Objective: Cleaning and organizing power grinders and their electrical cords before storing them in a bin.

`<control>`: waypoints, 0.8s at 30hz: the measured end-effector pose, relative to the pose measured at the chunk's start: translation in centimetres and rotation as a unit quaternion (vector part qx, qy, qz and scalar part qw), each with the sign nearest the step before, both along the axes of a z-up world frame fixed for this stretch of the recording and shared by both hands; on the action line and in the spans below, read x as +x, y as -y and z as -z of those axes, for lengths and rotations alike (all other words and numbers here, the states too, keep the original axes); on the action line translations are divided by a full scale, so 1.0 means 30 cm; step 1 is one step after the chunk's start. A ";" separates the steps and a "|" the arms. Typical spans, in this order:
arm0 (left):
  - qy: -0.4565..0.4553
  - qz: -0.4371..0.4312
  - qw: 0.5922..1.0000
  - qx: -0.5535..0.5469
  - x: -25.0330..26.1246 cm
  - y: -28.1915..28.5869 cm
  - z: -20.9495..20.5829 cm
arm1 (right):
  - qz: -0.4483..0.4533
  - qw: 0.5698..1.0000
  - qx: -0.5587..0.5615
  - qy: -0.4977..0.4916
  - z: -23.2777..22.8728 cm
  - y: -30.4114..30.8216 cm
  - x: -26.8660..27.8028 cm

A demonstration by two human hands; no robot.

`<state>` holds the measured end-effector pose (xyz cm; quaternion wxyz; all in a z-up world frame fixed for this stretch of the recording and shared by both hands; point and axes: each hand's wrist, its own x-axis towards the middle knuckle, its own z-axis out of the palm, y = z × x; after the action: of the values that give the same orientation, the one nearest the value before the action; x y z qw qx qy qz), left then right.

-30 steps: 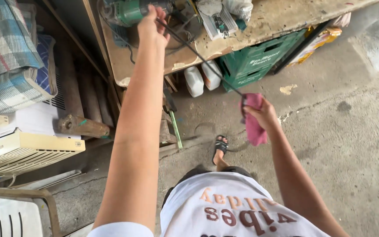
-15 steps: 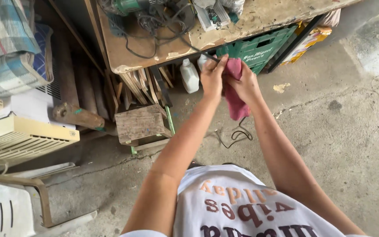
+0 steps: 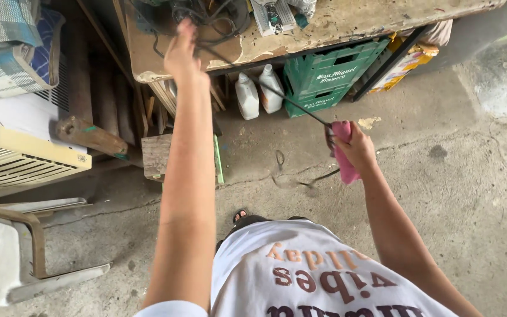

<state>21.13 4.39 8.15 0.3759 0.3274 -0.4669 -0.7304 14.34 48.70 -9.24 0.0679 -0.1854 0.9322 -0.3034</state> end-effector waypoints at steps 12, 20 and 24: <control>0.061 0.244 0.965 0.079 0.060 -0.805 0.304 | -0.057 0.996 -0.057 -0.028 -0.320 0.258 0.100; -0.089 0.121 0.967 0.205 -0.057 -0.778 0.319 | -0.134 0.979 -0.074 -0.132 -0.273 0.220 0.112; -0.134 0.044 0.990 0.006 -0.040 -0.604 0.239 | -0.092 0.993 -0.045 -0.052 -0.161 0.121 0.071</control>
<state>19.92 22.51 0.99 0.4005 0.2078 -0.4219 -0.7864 16.47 45.08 -4.40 0.0382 -0.2885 0.8990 -0.3271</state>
